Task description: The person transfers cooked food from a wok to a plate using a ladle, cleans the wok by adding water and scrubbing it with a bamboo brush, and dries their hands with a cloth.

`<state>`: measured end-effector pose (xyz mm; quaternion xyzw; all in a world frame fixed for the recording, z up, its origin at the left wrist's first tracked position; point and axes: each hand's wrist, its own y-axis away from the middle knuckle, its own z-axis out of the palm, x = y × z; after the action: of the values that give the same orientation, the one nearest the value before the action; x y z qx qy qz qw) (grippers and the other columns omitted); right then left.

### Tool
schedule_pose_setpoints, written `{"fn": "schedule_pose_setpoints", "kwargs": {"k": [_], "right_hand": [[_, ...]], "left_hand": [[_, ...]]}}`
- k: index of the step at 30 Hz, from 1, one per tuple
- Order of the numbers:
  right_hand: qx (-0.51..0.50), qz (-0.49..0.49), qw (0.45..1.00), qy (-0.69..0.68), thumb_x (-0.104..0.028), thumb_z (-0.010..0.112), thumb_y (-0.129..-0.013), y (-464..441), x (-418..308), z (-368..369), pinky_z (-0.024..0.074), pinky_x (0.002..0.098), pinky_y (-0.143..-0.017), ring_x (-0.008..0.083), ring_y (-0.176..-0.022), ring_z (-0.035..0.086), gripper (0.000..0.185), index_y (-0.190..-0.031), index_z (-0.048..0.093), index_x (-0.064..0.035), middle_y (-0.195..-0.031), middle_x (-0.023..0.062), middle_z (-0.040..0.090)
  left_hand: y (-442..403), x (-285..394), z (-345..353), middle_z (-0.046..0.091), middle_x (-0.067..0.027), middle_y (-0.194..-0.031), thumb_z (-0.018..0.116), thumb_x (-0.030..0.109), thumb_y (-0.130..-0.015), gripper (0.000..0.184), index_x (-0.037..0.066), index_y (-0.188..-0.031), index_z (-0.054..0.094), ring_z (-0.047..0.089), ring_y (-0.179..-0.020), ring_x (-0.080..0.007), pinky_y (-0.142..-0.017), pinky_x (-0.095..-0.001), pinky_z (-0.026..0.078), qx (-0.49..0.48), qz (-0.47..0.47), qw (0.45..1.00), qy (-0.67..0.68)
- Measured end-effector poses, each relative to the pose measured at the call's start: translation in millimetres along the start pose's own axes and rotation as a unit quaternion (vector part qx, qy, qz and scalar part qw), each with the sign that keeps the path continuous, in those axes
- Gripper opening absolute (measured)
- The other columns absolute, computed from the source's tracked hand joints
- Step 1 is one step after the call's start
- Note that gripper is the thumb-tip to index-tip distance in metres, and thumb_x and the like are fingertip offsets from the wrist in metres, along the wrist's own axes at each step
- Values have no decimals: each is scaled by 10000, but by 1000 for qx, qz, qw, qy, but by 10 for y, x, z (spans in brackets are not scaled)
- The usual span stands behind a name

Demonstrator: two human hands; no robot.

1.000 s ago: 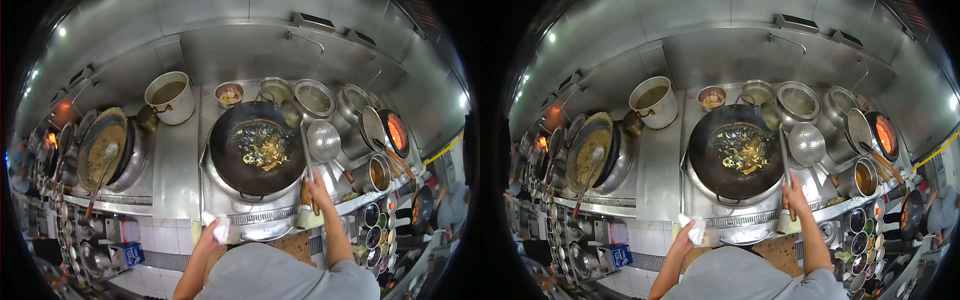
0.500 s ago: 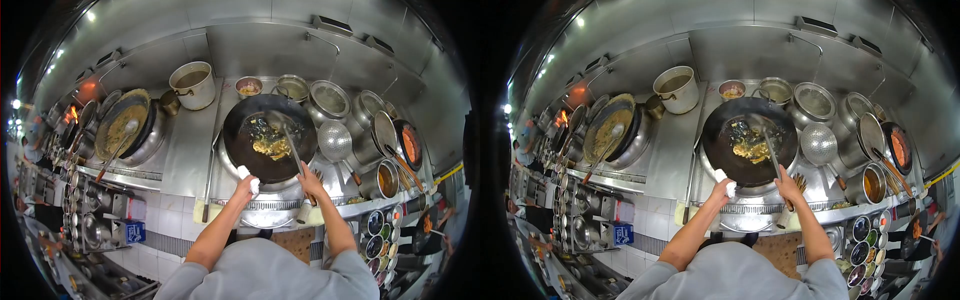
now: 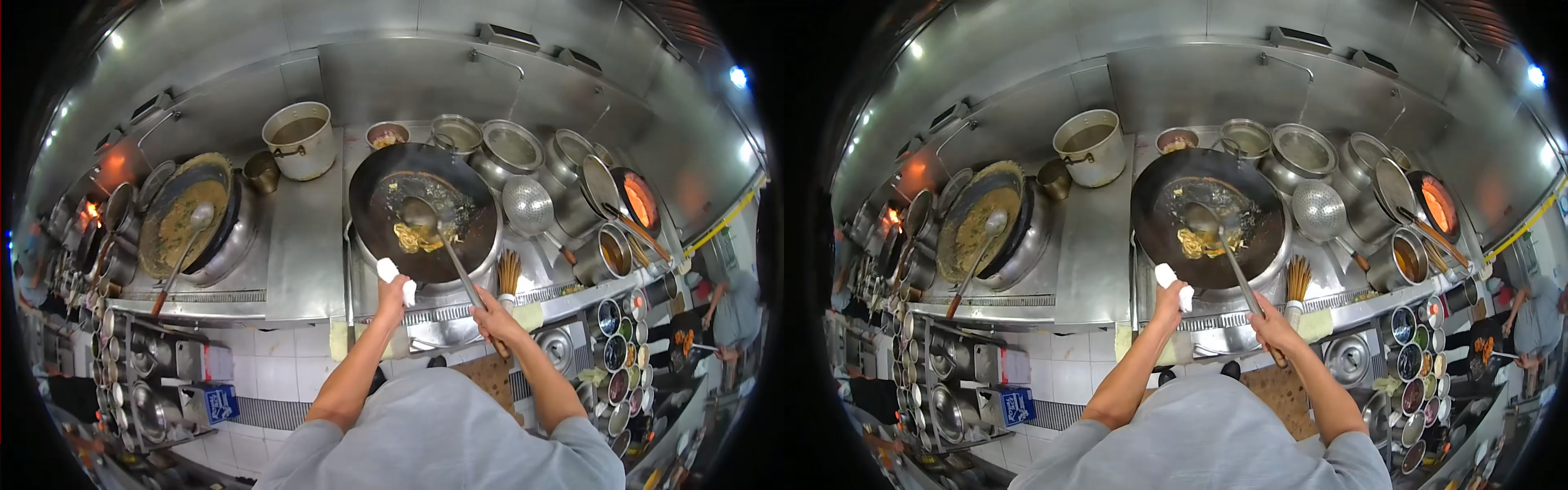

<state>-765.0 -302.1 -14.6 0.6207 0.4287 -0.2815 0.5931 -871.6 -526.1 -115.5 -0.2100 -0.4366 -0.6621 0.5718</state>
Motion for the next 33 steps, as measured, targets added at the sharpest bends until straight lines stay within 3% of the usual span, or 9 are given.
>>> {"fn": "schedule_pose_setpoints", "kwargs": {"k": [5, 9, 11, 18, 20, 22, 26, 29, 33], "right_hand": [[108, 7, 994, -14, -140, 513, -958, 147, -207, 184, 387, 277, -362, 98, -440, 428, 634, -1512, 206, -164, -685, 8, 445], [196, 19, 980, -35, -164, 493, -967, 127, -248, 360, 410, 283, -365, 96, -459, 438, 610, -1499, 196, -180, -704, 9, 450], [195, 78, 957, -198, -163, 484, -974, 184, -290, 603, 418, 277, -379, 91, -469, 424, 570, -1479, 218, -173, -704, 2, 439], [-89, 110, 801, -581, -248, 457, -1015, 506, -706, 895, 415, 250, -371, 82, -460, 430, 476, -1451, 281, -170, -771, 14, 450], [-302, 20, 549, -779, -268, 396, -1038, 457, -585, 888, 447, 257, -369, 72, -468, 463, 472, -1454, 281, -76, -801, 27, 431], [-337, -19, 544, -768, -267, 356, -1048, 447, -486, 887, 471, 258, -374, 53, -478, 479, 480, -1444, 280, -7, -826, 40, 419], [-309, -29, 571, -760, -260, 377, -1044, 559, -358, 516, 423, 234, -342, 46, -453, 448, 438, -1426, 319, -53, -790, 26, 415], [-106, 12, 810, -577, -189, 469, -1007, 533, -300, 121, 409, 250, -354, 59, -449, 417, 308, -1303, 386, -173, -713, -18, 420], [49, 27, 946, -320, -155, 508, -973, 455, -447, 78, 386, 241, -363, 50, -464, 405, 325, -1272, 383, -135, -729, -15, 442]], "left_hand": [[-90, 7, -138, 539, -68, -911, 591, 11, -720, 429, 13, -1126, 453, 573, -792, -186, -694, -321, 500, -12, -2, 1000, -29], [108, 179, 67, 535, -71, -902, 599, 31, -713, 452, 9, -1136, 442, 572, -772, -200, -684, -331, 505, 14, 15, 999, -49], [219, 267, 143, 549, -100, -899, 601, 61, -718, 461, -2, -1141, 426, 581, -776, -223, -675, -361, 503, 19, 42, 995, -89], [200, 254, 203, 592, -157, -934, 618, 124, -731, 479, -18, -1146, 424, 600, -820, -253, -679, -384, 490, 31, 110, 973, -202], [92, 269, 177, 578, -122, -906, 608, 94, -730, 474, -4, -1160, 433, 591, -797, -229, -669, -367, 493, 33, 122, 975, -185], [76, 429, 150, 555, -87, -874, 601, 56, -725, 465, 10, -1160, 445, 580, -767, -197, -647, -334, 496, 28, 54, 993, -100], [-6, 593, -55, 559, -52, -830, 554, -21, -758, 301, 34, -1051, 510, 589, -666, -170, -521, -312, 488, 2, 14, 998, -55], [57, 634, -29, 575, -85, -887, 563, -16, -739, 386, 11, -1114, 474, 597, -705, -180, -577, -317, 505, 6, 39, 997, -64], [155, 720, 145, 585, -135, -908, 600, 43, -723, 441, -20, -1129, 441, 608, -760, -223, -647, -344, 511, 35, 111, 982, -149]]}}
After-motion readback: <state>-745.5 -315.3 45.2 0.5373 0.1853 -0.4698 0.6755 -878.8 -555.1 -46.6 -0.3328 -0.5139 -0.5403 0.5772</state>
